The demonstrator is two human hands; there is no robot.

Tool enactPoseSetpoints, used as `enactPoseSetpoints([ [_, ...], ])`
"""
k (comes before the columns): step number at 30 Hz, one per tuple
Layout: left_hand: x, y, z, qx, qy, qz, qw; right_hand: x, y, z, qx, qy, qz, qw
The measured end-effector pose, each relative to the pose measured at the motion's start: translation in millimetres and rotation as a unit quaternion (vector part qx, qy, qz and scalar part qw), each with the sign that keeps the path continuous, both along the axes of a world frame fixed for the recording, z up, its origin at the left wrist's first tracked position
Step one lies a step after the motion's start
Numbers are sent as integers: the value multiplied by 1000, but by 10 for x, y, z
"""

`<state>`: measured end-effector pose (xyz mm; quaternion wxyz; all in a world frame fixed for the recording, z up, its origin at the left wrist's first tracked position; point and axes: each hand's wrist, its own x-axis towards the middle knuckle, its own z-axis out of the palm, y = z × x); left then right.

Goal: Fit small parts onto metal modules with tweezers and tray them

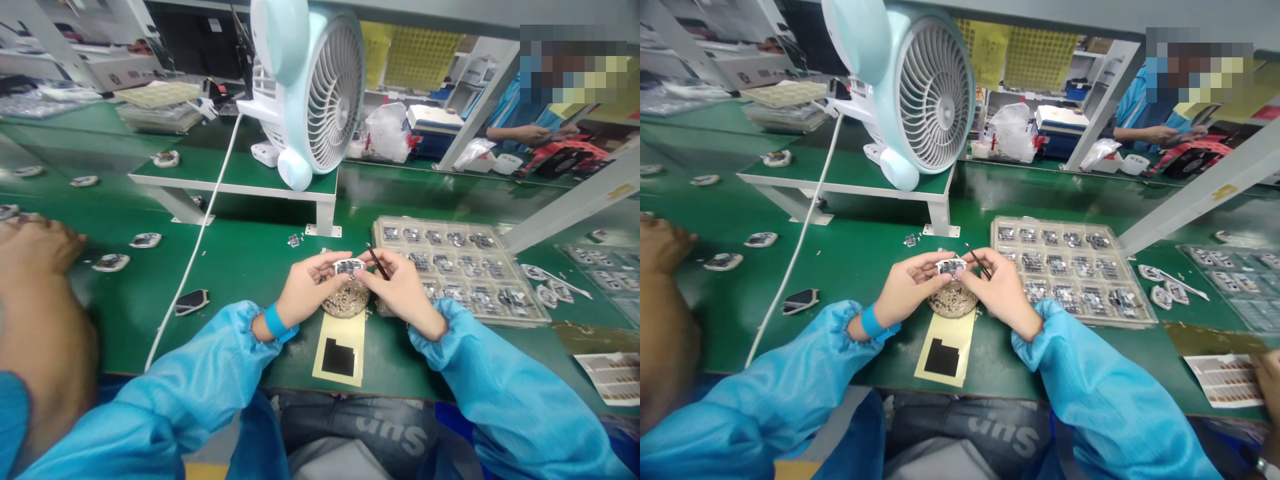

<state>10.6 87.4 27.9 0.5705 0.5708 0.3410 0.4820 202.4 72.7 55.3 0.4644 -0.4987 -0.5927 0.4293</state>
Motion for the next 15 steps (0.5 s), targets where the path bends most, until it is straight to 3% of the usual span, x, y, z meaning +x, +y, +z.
enactPoseSetpoints([
  [8,34,-43,-16,-13,-38,-5,999,2,-24,10,-18,-31,24,999],
  [15,27,-18,4,59,115,44,991,-33,-33,4,3,-31,-6,999],
])
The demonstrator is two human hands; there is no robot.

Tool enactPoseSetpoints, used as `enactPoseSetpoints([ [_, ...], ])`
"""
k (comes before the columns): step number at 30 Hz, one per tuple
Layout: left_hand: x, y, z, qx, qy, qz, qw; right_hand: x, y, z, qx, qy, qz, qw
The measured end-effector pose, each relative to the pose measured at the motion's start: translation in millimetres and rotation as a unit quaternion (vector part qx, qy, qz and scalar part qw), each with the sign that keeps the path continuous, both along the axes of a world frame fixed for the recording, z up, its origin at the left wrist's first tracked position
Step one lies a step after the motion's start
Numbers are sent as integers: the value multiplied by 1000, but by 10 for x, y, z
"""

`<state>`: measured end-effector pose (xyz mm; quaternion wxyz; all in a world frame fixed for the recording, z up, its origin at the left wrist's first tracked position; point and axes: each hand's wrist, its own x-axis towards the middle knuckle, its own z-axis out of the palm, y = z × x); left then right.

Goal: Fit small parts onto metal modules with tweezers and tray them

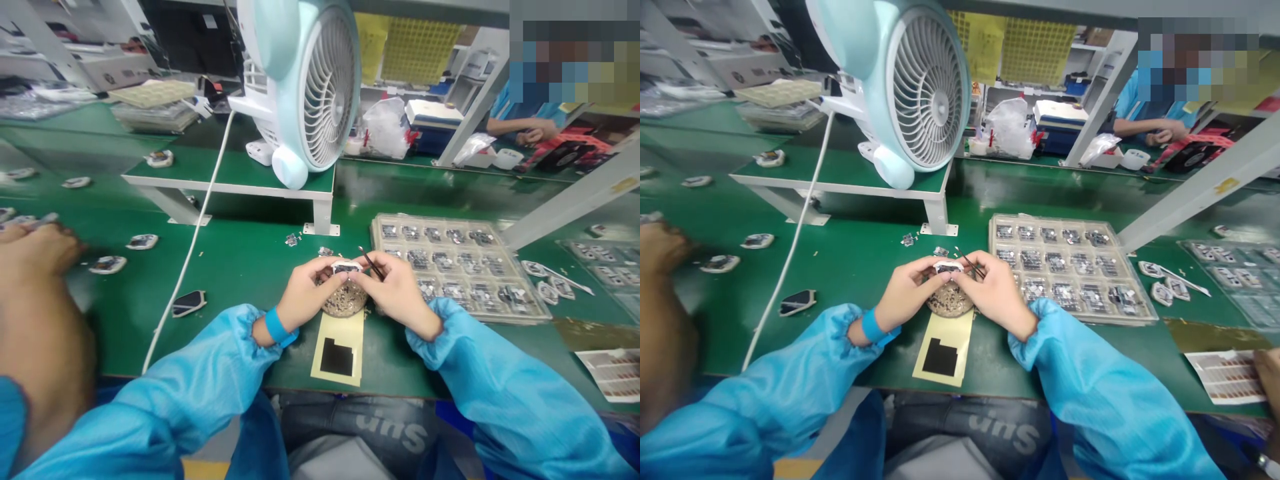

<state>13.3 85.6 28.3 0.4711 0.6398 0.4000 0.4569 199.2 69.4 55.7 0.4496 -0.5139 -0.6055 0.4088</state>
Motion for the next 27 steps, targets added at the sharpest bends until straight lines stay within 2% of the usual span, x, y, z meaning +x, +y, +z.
enactPoseSetpoints([
  [7,35,-130,-68,81,-34,78,993,-95,-86,128,14,5,3,1000],
  [11,54,-171,-114,94,-37,85,991,-102,-102,106,22,27,5,999],
  [14,55,-136,-90,107,-13,90,990,-27,-62,68,41,-7,12,999],
  [16,46,-104,-55,137,22,94,986,49,-32,66,83,-64,32,994],
  [18,34,-80,-23,177,63,91,978,116,-17,85,155,-107,53,981],
  [21,17,-61,-8,225,109,79,965,167,-16,106,253,-115,40,960],
  [24,7,-49,-22,239,130,78,959,179,-1,56,289,-123,30,949],
  [27,4,-37,-21,243,142,86,956,200,38,-46,322,-164,50,931],
])
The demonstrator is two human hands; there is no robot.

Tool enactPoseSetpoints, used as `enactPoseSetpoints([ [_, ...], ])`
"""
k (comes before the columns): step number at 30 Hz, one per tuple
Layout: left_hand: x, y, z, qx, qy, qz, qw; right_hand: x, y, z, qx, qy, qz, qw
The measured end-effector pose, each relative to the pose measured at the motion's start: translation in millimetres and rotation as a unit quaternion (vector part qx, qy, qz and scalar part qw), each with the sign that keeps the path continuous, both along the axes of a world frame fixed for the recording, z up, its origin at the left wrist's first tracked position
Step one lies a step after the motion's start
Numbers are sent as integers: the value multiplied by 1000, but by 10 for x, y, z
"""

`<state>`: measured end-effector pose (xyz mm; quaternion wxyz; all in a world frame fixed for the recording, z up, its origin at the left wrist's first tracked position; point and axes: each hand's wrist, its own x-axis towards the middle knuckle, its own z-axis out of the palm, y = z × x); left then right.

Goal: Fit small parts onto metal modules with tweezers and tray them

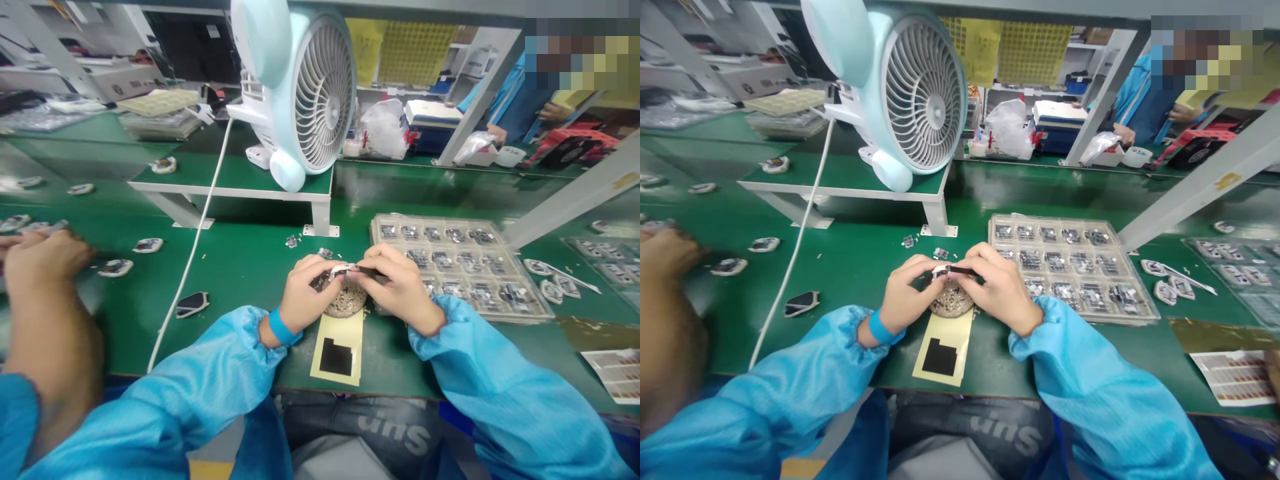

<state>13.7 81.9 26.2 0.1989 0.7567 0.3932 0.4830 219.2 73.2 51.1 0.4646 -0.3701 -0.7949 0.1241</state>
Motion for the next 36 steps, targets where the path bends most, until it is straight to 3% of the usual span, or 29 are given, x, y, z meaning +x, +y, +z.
enactPoseSetpoints([
  [5,-12,5,30,1,17,2,1000,38,4,-73,29,-79,2,996],
  [10,-25,12,23,-7,27,-1,1000,15,-29,-47,3,-131,-9,991],
  [15,-4,43,3,-65,-39,-12,997,17,22,-38,-59,-105,-4,993],
  [19,-12,90,-5,-90,-77,7,993,19,68,-36,-55,-76,-21,995],
  [26,-20,71,12,-37,-25,11,999,-25,54,-76,8,-48,-15,999],
  [36,-34,12,57,-1,11,23,1000,0,9,-79,18,-92,5,996],
])
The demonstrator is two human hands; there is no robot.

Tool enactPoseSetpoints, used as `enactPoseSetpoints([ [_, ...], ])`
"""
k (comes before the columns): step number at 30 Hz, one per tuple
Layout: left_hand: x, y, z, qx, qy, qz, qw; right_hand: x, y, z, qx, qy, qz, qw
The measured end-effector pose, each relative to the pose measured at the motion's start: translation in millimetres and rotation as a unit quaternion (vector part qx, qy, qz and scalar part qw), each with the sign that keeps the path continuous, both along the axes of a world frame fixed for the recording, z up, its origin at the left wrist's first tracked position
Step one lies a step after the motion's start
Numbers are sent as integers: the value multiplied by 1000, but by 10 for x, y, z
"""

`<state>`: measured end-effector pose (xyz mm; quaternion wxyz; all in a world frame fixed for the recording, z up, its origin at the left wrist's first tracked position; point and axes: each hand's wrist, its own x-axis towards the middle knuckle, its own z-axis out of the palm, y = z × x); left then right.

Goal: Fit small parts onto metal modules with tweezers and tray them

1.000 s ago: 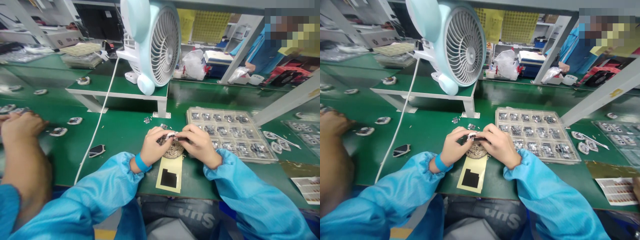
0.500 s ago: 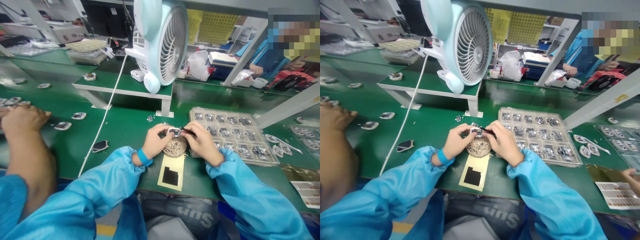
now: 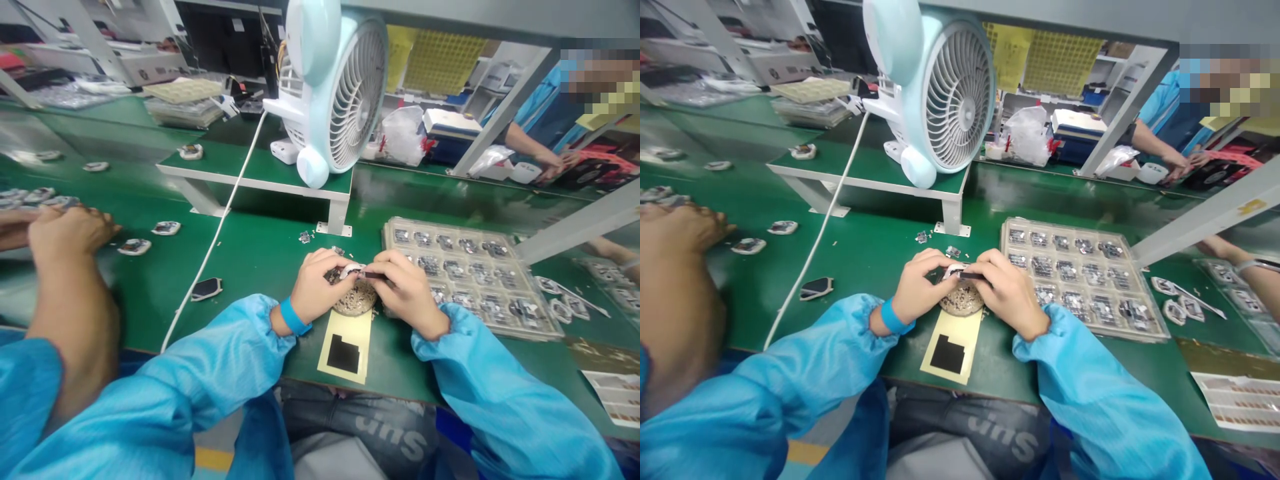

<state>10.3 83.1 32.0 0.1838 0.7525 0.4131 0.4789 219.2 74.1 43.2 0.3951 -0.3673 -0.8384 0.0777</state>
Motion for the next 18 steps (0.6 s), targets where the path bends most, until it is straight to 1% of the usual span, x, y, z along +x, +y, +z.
enactPoseSetpoints([
  [2,-10,5,-17,8,7,0,1000,-8,-12,5,-16,-18,-7,1000],
  [5,-11,12,-41,-10,-3,-9,1000,-28,-21,9,-43,-36,-13,998],
  [9,5,35,-48,-34,-27,-6,999,-27,-1,27,-37,22,-12,999],
  [11,-13,85,-43,-27,-24,7,999,-11,15,40,-29,44,-33,998],
  [12,-39,130,-40,-19,-19,14,1000,-1,21,43,-31,38,-46,998],
  [13,-77,191,-39,-11,-14,23,1000,7,26,43,-41,15,-57,997],
  [15,-195,360,-47,-6,-13,53,998,19,31,29,-69,-61,-74,993],
  [16,-271,463,-62,-19,-20,74,997,21,31,15,-81,-103,-81,988],
  [18,-444,683,-116,-76,-37,123,989,20,31,-18,-92,-160,-94,978],
])
